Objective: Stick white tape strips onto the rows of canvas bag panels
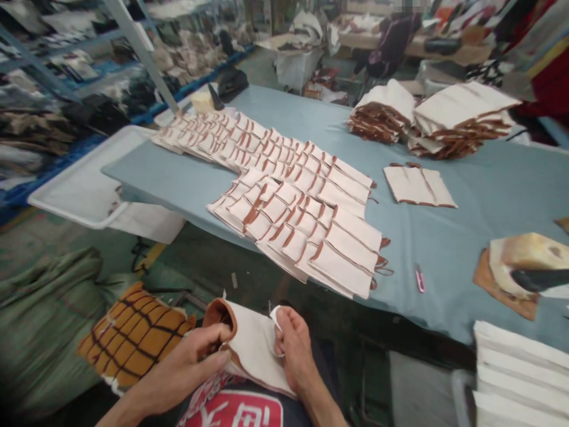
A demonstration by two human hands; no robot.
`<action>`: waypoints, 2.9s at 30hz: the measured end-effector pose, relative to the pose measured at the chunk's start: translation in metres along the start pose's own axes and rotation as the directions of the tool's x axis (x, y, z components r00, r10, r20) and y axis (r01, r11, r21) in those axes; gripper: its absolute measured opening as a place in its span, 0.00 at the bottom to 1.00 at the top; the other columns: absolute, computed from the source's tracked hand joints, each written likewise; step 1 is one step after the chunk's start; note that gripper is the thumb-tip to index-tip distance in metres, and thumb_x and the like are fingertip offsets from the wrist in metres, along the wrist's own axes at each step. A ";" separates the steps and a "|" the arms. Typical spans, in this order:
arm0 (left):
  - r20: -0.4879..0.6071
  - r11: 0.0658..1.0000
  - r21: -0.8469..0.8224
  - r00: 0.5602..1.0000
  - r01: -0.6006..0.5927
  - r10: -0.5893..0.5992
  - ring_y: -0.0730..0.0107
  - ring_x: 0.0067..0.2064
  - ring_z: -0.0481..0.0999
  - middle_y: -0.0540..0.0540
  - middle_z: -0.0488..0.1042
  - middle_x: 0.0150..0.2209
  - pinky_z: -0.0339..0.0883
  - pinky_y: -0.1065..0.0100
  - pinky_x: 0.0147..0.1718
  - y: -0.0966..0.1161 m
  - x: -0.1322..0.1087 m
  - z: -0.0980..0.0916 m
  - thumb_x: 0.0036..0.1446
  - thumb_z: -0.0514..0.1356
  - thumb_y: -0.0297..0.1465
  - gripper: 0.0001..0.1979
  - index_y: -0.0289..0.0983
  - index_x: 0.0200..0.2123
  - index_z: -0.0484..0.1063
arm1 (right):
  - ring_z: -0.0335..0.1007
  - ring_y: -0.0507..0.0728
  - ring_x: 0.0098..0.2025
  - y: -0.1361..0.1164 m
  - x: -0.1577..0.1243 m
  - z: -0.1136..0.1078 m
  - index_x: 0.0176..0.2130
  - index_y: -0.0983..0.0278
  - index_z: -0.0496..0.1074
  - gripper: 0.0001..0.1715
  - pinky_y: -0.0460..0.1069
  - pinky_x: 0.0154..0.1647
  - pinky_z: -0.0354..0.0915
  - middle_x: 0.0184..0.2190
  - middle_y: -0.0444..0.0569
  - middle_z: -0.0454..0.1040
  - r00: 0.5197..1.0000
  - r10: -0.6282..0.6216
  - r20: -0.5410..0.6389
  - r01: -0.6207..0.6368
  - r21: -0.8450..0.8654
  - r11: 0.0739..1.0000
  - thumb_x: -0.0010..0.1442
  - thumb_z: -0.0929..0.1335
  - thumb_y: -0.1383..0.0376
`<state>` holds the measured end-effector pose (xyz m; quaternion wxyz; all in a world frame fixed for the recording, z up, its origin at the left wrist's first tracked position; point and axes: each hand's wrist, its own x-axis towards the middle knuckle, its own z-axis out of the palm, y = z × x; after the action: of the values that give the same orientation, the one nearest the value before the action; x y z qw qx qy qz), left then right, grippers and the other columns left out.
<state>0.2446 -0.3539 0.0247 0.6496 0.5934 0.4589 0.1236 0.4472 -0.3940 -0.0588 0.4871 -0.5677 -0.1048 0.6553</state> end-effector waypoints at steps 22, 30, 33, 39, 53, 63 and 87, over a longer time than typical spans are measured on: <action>-0.544 0.931 -0.051 0.792 -0.362 0.278 0.71 0.30 0.69 0.49 0.75 0.29 0.61 0.73 0.28 0.107 0.014 0.008 0.67 0.59 0.42 0.17 0.37 0.35 0.82 | 0.62 0.49 0.24 -0.199 -0.066 0.061 0.32 0.63 0.77 0.10 0.45 0.26 0.58 0.23 0.42 0.72 0.432 -0.626 0.650 0.894 -0.400 0.202 0.67 0.70 0.66; -0.475 0.889 -0.227 0.842 -0.398 0.255 0.74 0.26 0.63 0.50 0.71 0.25 0.59 0.74 0.24 0.117 0.022 0.024 0.65 0.60 0.45 0.20 0.34 0.30 0.77 | 0.68 0.52 0.28 -0.211 -0.082 0.055 0.33 0.62 0.78 0.10 0.46 0.30 0.62 0.27 0.44 0.76 0.435 -0.491 0.754 0.898 -0.404 0.175 0.67 0.70 0.65; -0.486 0.897 -0.184 0.830 -0.403 0.273 0.75 0.25 0.60 0.52 0.67 0.24 0.56 0.74 0.23 0.119 0.022 0.031 0.65 0.59 0.44 0.20 0.34 0.28 0.75 | 0.69 0.52 0.29 -0.213 -0.072 0.051 0.34 0.62 0.77 0.11 0.45 0.30 0.62 0.27 0.45 0.76 0.516 -0.473 0.714 0.852 -0.484 0.200 0.68 0.68 0.64; -0.473 0.917 -0.158 0.843 -0.367 0.256 0.72 0.27 0.63 0.49 0.69 0.27 0.57 0.72 0.24 0.110 0.020 0.037 0.65 0.57 0.47 0.23 0.34 0.30 0.76 | 0.66 0.50 0.25 -0.205 -0.070 0.046 0.35 0.63 0.75 0.12 0.44 0.26 0.60 0.25 0.42 0.74 0.592 -0.474 0.652 0.803 -0.531 0.272 0.69 0.67 0.61; -0.401 0.835 -0.430 0.901 -0.342 0.162 0.77 0.24 0.59 0.52 0.66 0.23 0.53 0.75 0.21 0.096 0.026 0.031 0.62 0.63 0.45 0.19 0.34 0.29 0.76 | 0.63 0.49 0.23 -0.202 -0.072 0.044 0.35 0.62 0.75 0.09 0.45 0.24 0.56 0.22 0.39 0.70 0.565 -0.428 0.706 0.798 -0.600 0.063 0.69 0.69 0.62; -0.331 0.813 -0.487 0.929 -0.320 0.167 0.79 0.20 0.48 0.57 0.55 0.18 0.44 0.73 0.18 0.104 0.029 0.026 0.57 0.64 0.43 0.20 0.37 0.21 0.68 | 0.61 0.49 0.22 -0.210 -0.067 0.041 0.35 0.62 0.74 0.10 0.45 0.23 0.56 0.21 0.38 0.68 0.588 -0.318 0.744 0.806 -0.570 0.158 0.68 0.69 0.61; -0.315 0.854 -0.419 0.932 -0.308 0.182 0.73 0.30 0.67 0.51 0.71 0.30 0.62 0.72 0.29 0.080 0.032 0.026 0.62 0.63 0.45 0.18 0.34 0.35 0.75 | 0.64 0.50 0.20 -0.177 -0.058 0.046 0.32 0.61 0.69 0.10 0.45 0.22 0.55 0.20 0.39 0.69 0.720 -0.382 0.579 0.688 -0.665 0.290 0.66 0.67 0.60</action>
<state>0.3127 -0.3272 0.0779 0.6835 0.4539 0.4185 0.3894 0.4938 -0.3293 0.1158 0.3121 -0.5474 -0.6723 0.3884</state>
